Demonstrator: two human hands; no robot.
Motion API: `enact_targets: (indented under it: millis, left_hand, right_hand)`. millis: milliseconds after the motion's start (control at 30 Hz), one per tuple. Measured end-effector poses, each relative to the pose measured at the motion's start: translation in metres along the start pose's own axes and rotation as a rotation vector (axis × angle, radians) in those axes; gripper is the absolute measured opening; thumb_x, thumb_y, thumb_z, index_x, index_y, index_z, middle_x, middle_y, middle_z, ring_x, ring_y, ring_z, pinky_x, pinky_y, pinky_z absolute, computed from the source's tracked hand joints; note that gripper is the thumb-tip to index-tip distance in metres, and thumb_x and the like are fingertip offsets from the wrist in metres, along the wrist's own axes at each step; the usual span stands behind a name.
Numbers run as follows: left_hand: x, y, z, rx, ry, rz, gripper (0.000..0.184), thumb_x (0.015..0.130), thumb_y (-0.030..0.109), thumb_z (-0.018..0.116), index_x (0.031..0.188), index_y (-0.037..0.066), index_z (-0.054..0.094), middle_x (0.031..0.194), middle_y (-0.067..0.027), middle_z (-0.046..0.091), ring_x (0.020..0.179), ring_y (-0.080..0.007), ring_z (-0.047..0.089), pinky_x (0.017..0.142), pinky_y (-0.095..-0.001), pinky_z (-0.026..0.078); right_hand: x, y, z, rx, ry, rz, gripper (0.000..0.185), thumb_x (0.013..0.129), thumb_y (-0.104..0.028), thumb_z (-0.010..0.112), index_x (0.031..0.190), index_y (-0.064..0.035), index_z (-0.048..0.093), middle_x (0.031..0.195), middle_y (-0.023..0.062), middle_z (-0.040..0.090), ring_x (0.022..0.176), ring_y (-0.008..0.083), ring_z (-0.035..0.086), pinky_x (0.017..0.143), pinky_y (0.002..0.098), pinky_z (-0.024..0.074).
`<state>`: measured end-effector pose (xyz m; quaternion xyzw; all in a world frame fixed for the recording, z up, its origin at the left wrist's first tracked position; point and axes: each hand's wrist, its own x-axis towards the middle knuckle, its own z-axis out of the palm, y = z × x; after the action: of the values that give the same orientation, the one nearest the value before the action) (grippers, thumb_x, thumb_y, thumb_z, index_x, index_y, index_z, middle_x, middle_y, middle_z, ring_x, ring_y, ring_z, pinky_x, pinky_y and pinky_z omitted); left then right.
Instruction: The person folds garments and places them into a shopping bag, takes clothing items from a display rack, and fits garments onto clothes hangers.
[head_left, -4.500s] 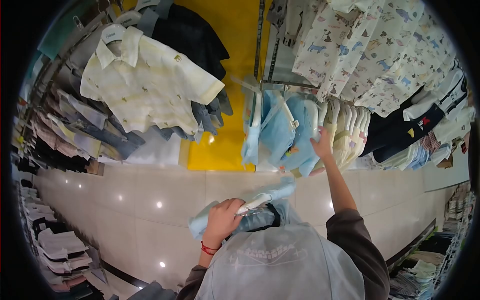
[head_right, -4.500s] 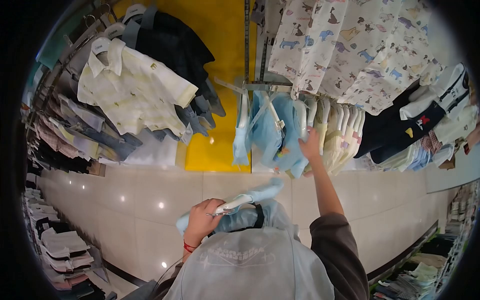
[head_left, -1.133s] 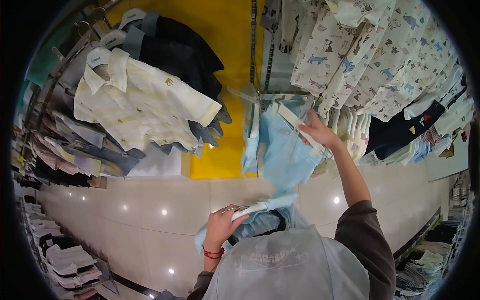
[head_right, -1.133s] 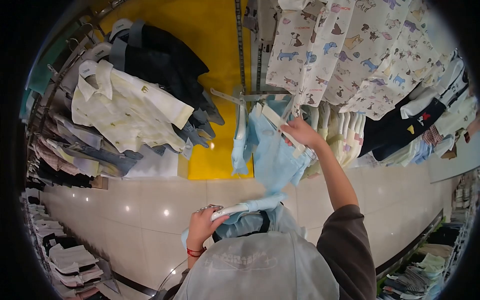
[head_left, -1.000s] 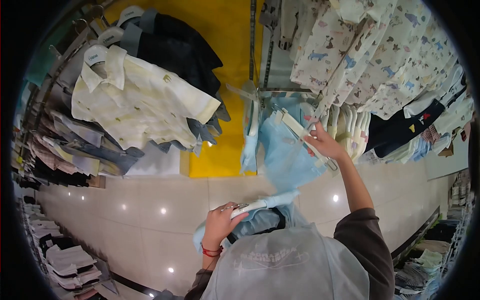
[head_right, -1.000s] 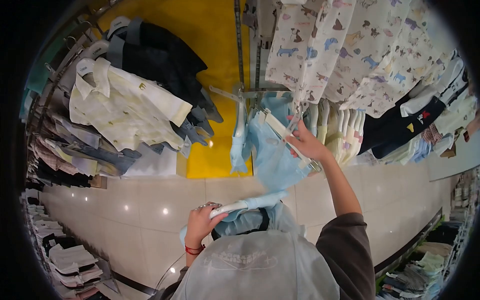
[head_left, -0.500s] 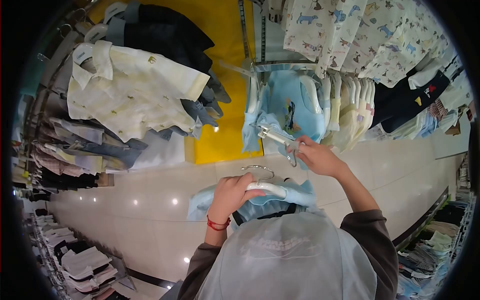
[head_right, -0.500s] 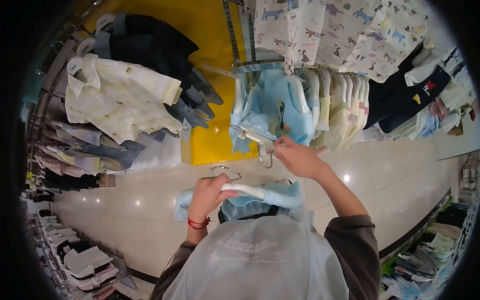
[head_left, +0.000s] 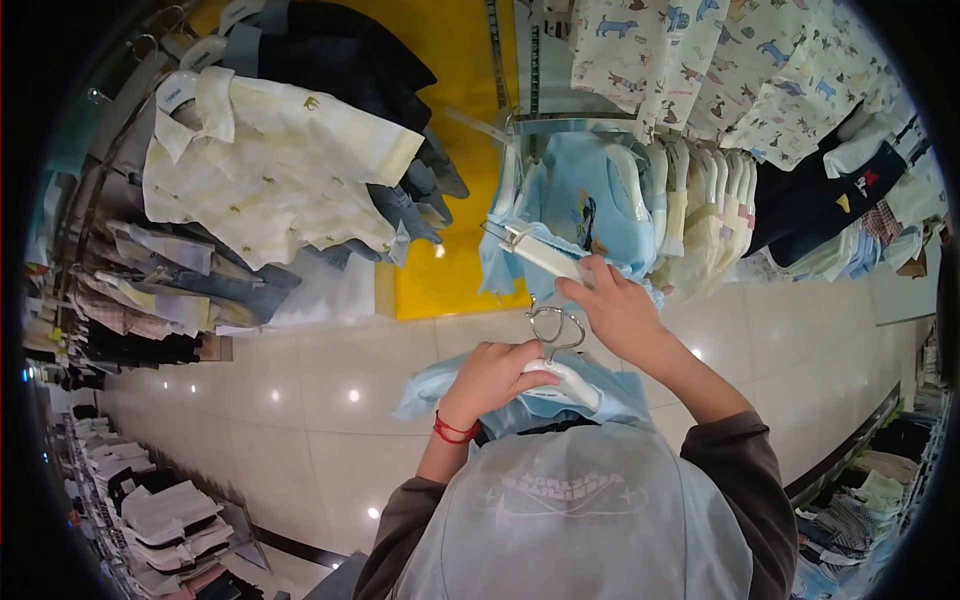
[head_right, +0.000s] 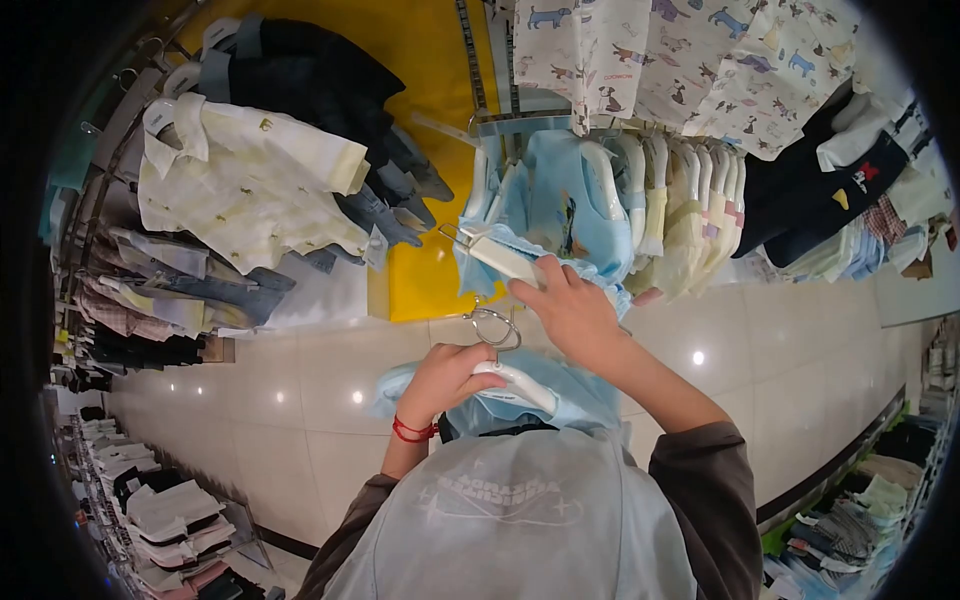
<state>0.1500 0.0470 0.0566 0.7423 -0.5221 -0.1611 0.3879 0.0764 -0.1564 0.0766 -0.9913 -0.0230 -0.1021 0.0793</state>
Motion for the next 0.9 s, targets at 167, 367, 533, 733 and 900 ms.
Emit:
enact_targets:
  millis: [167, 367, 533, 733, 900]
  left_hand:
    - [0.003, 0.002, 0.002, -0.038, -0.052, -0.049, 0.031, 0.079, 0.039, 0.063, 0.081, 0.008, 0.055, 0.066, -0.0116, 0.06, 0.064, -0.0325, 0.059, 0.056, -0.0387, 0.044]
    - [0.006, 0.006, 0.005, -0.056, -0.088, -0.067, 0.031, 0.079, 0.039, 0.062, 0.081, 0.008, 0.055, 0.066, -0.0116, 0.06, 0.064, -0.0323, 0.059, 0.055, -0.0389, 0.043]
    - [0.005, 0.012, 0.012, -0.062, -0.088, -0.035, 0.032, 0.08, 0.039, 0.062, 0.081, 0.008, 0.055, 0.066, -0.0111, 0.06, 0.064, -0.0321, 0.059, 0.055, -0.039, 0.043]
    - [0.0, 0.012, 0.02, -0.066, -0.084, -0.034, 0.031, 0.08, 0.039, 0.062, 0.081, 0.008, 0.055, 0.066, -0.011, 0.06, 0.064, -0.0323, 0.058, 0.055, -0.0392, 0.043]
    - [-0.003, 0.015, 0.025, -0.074, -0.112, -0.036, 0.031, 0.08, 0.038, 0.062, 0.081, 0.008, 0.055, 0.065, -0.0115, 0.059, 0.063, -0.0325, 0.058, 0.055, -0.0392, 0.043]
  right_hand:
    - [0.005, -0.002, -0.01, 0.038, 0.071, 0.001, 0.037, 0.075, -0.006, 0.054, 0.109, -0.0198, 0.051, 0.1, 0.0128, 0.043, 0.079, 0.0272, 0.057, 0.057, 0.0338, 0.0514]
    - [0.006, -0.003, -0.015, 0.081, -0.023, 0.061, 0.031, 0.08, -0.008, 0.051, 0.108, -0.0194, 0.053, 0.106, 0.0129, 0.046, 0.087, 0.0298, 0.057, 0.061, 0.0361, 0.0511]
    - [0.0, 0.001, -0.005, 0.022, -0.061, 0.066, 0.033, 0.079, -0.01, 0.051, 0.11, -0.0205, 0.052, 0.106, 0.0129, 0.046, 0.087, 0.0295, 0.057, 0.06, 0.0361, 0.0513]
    - [-0.01, 0.001, -0.006, 0.047, -0.006, 0.073, 0.035, 0.077, -0.007, 0.051, 0.11, -0.0204, 0.052, 0.107, 0.0138, 0.045, 0.086, 0.0303, 0.058, 0.06, 0.0365, 0.0514]
    - [-0.021, -0.001, -0.012, 0.056, 0.009, 0.105, 0.038, 0.075, -0.003, 0.052, 0.11, -0.0192, 0.051, 0.106, 0.0146, 0.045, 0.086, 0.0311, 0.058, 0.06, 0.0373, 0.0513]
